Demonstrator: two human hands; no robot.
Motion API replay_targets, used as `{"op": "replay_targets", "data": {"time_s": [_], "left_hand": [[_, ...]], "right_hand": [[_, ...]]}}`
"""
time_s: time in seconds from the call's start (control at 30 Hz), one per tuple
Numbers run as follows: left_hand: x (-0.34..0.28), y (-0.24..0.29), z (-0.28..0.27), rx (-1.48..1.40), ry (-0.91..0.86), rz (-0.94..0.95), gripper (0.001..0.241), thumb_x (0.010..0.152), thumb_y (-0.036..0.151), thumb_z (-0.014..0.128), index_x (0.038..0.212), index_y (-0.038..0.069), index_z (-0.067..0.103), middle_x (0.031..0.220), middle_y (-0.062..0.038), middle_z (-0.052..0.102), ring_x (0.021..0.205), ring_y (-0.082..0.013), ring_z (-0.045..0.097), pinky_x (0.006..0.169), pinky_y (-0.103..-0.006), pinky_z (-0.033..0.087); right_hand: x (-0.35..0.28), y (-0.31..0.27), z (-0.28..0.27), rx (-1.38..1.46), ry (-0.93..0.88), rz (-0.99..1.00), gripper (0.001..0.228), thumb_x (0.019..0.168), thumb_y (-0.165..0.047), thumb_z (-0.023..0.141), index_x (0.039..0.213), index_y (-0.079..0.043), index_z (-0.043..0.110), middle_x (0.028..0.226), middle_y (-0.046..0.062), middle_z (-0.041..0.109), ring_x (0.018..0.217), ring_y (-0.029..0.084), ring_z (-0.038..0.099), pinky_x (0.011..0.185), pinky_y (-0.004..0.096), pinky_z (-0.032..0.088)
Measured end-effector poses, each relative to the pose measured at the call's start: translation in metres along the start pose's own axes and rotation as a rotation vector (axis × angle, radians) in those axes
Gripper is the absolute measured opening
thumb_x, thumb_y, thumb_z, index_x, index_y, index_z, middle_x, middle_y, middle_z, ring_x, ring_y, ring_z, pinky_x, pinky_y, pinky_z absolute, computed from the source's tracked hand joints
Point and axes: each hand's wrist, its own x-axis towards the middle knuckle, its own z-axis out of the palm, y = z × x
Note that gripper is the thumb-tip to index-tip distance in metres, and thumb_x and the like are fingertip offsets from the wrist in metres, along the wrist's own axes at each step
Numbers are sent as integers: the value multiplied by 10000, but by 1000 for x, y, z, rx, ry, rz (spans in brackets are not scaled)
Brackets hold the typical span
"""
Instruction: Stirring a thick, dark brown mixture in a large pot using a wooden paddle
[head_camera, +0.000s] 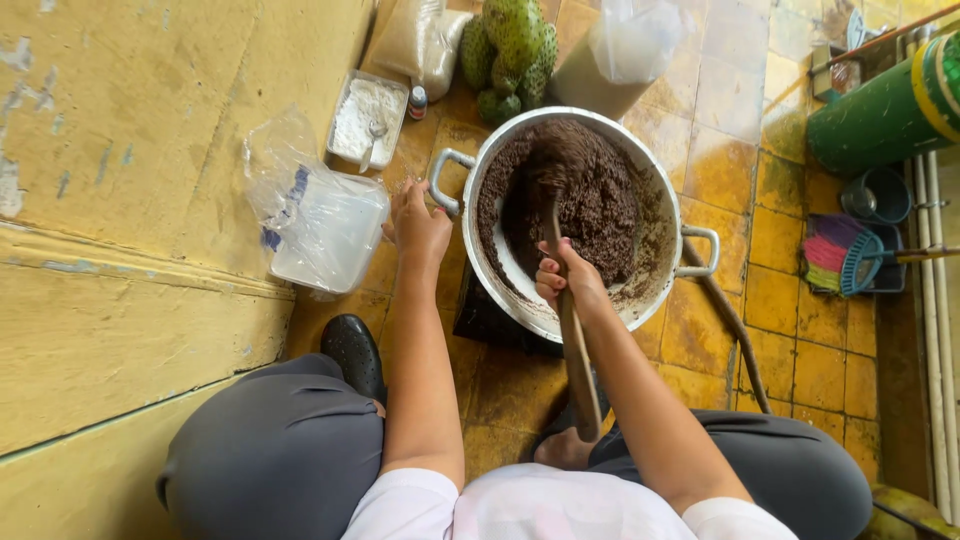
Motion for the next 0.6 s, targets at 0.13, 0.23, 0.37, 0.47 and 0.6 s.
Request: {"op": "replay_targets", "data": {"time_s": [0.13,0.23,0.37,0.47,0.6], "left_hand": [[-3,2,-3,-83,19,-28,477,899,162,545,1363,262,585,1632,11,383,1527,-297,303,1179,-686,204],[3,-5,6,-89,37,-66,447,905,174,521,1328,280,619,1618,7,404,1517,-283,328,1176,-651,228],[13,-10,26,-144,95,-93,458,893,174,544,1332,288,611,1598,3,421,1512,-284,331,1163,-695,207],[15,-10,31,-161,120,-97,454,897,164,544,1334,276,591,1590,-11,431,1513,-284,332,1175,-694,196],[8,-4,26,-168,150,-76,443,898,139,540,1325,255,566,1576,-41,451,1509,-294,343,1183,-708,187]], "right_hand": [[-10,-16,-42,161,-184,-34,389,1098,-326,461,1262,17,544,764,-21,371,488,22,361,465,191,275],[-32,-30,-65,154,-284,-34,428,1113,-313,412,1339,38,508,773,-14,404,474,15,386,452,190,312],[-65,-49,-69,163,-336,-26,419,1113,-279,392,1339,54,510,719,-7,466,426,23,413,417,189,343],[-86,-58,-50,71,-316,-84,431,1117,-305,381,1337,40,517,695,-6,464,402,23,408,399,191,347],[-93,-69,-37,-72,-271,-183,432,1120,-336,383,1344,3,533,702,-6,439,406,21,412,408,190,361]]}}
